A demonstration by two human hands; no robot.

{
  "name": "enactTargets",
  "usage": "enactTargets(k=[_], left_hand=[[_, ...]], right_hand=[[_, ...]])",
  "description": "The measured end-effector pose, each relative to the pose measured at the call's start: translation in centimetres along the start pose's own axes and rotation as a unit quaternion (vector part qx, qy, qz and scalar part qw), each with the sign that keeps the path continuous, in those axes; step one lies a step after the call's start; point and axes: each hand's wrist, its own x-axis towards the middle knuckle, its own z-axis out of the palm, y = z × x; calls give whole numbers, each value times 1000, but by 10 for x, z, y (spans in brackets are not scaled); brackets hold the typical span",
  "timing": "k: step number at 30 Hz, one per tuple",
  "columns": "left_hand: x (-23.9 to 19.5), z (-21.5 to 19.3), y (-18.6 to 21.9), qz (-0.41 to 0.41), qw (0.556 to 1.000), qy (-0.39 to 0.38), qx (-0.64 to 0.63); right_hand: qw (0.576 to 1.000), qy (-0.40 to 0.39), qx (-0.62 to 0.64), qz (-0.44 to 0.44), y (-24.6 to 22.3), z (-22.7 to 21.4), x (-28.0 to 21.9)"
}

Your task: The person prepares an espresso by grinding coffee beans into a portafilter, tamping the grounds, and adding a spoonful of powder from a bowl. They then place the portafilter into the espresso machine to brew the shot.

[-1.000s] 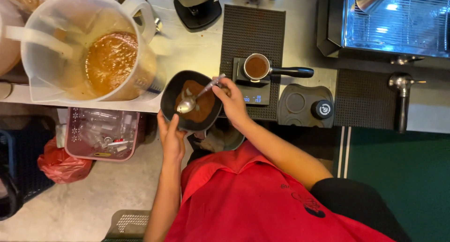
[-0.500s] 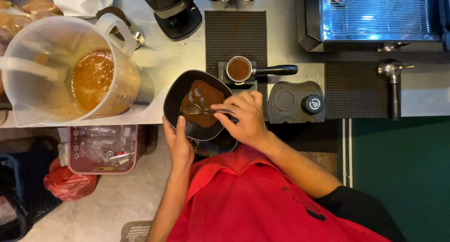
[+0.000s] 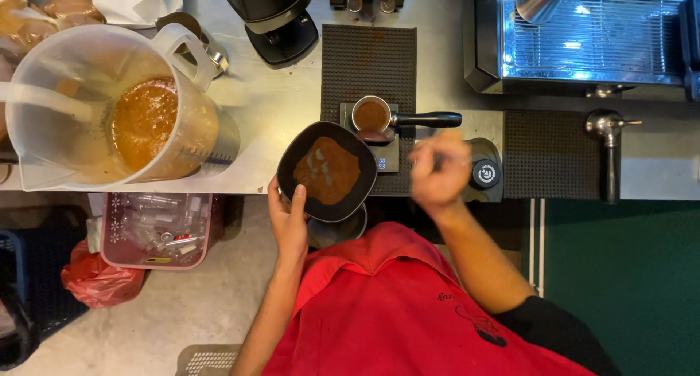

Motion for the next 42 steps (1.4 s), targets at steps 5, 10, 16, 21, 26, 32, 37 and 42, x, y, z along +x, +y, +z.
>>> enactTargets(k=[5, 10, 16, 21, 26, 32, 37, 42], left_hand=[[3, 0, -1, 7, 1000, 10, -14], [4, 1, 0, 16, 1000, 15, -12], [1, 1, 5, 17, 999, 25, -38], [2, 1, 6, 15, 999, 28, -40], [3, 3, 7, 11, 999, 19, -31], [2, 12, 15, 21, 1000, 2, -20], [1, 13, 21, 19, 999, 6, -25], [-3, 11, 24, 9, 999, 34, -23]], right_hand=[[998, 46, -6, 45, 63, -4, 26], [998, -21, -45, 36, 63, 11, 36], [996, -35, -29, 74, 67, 24, 31], [983, -13, 36, 178, 79, 26, 25], [968, 40, 88, 232, 69, 12, 33], [992, -92, 55, 59, 8, 11, 17], [996, -56, 68, -17, 27, 5, 13], [998, -12, 35, 46, 44, 5, 29]])
